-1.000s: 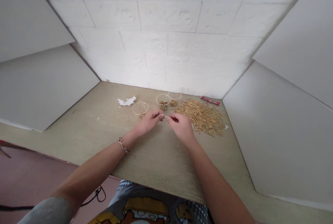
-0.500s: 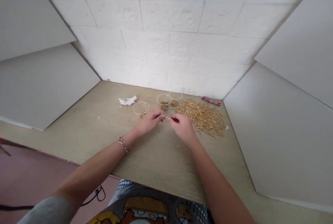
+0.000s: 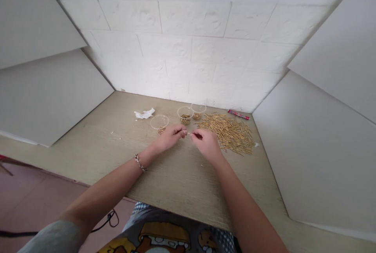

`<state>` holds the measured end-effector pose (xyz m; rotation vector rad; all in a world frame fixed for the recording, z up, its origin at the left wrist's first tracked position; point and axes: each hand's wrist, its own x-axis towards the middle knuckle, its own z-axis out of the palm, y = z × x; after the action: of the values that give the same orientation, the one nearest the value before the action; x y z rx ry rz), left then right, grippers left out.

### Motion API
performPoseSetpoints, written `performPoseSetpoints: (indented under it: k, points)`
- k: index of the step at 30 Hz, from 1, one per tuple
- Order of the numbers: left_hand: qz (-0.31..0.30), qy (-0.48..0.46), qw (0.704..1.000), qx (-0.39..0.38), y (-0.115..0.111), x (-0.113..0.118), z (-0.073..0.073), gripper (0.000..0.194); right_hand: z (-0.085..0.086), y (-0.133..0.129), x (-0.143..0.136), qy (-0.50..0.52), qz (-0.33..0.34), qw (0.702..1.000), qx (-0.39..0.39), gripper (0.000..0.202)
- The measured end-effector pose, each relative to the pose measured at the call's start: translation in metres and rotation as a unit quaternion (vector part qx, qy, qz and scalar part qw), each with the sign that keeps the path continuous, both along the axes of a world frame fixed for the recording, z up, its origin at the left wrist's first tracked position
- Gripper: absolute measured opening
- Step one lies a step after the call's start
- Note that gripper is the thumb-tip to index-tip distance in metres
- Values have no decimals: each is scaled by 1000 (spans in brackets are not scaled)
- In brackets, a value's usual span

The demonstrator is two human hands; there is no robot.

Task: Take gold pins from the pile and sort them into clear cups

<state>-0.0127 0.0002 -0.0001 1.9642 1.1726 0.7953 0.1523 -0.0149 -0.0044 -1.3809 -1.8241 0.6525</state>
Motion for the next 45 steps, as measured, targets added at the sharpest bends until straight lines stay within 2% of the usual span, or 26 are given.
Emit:
performPoseSetpoints:
  k: [3, 5, 10, 15, 20, 26, 29, 32, 37, 39, 42, 45]
  points:
    - [-1, -19, 1000, -15, -1, 1, 0, 23, 2, 0, 1, 19, 10, 999, -47, 22]
    - [9, -27, 999, -25, -1, 2, -1, 23, 2, -1, -1, 34, -10, 999, -39, 22]
    - [39, -33, 998, -30, 0, 4, -4, 25, -1, -4, -10, -15, -58, 996, 65, 19]
    - [35, -15, 999, -20, -1, 4, -1, 23, -3, -2, -7, -91, -23, 988, 126, 21]
    - [-1, 8, 1000, -6, -2, 0, 3, 25, 2, -1, 0, -67, 7, 996, 65, 18]
    - [-22, -14, 999, -19, 1, -2, 3, 24, 2, -1, 0, 62, 5, 996, -57, 20]
    - [-15, -20, 999, -27, 1, -2, 2, 23, 1, -2, -4, 103, -11, 991, -88, 22]
    - [0, -25, 999, -35, 1, -1, 2, 23, 0, -4, -9, 92, -36, 993, -67, 22]
    - [9, -36, 999, -31, 0, 0, 2, 22, -2, -6, -12, -11, -49, 997, 66, 20]
    - [2, -36, 999, -24, 1, 0, 2, 22, -2, -6, -11, -39, -38, 994, 94, 20]
    - [-10, -26, 999, -17, 1, -1, 1, 23, 0, -4, -7, -29, -17, 997, 74, 20]
    - [-20, -12, 1000, -12, 1, -2, 1, 24, 2, -2, -2, 23, 0, 1000, -9, 19]
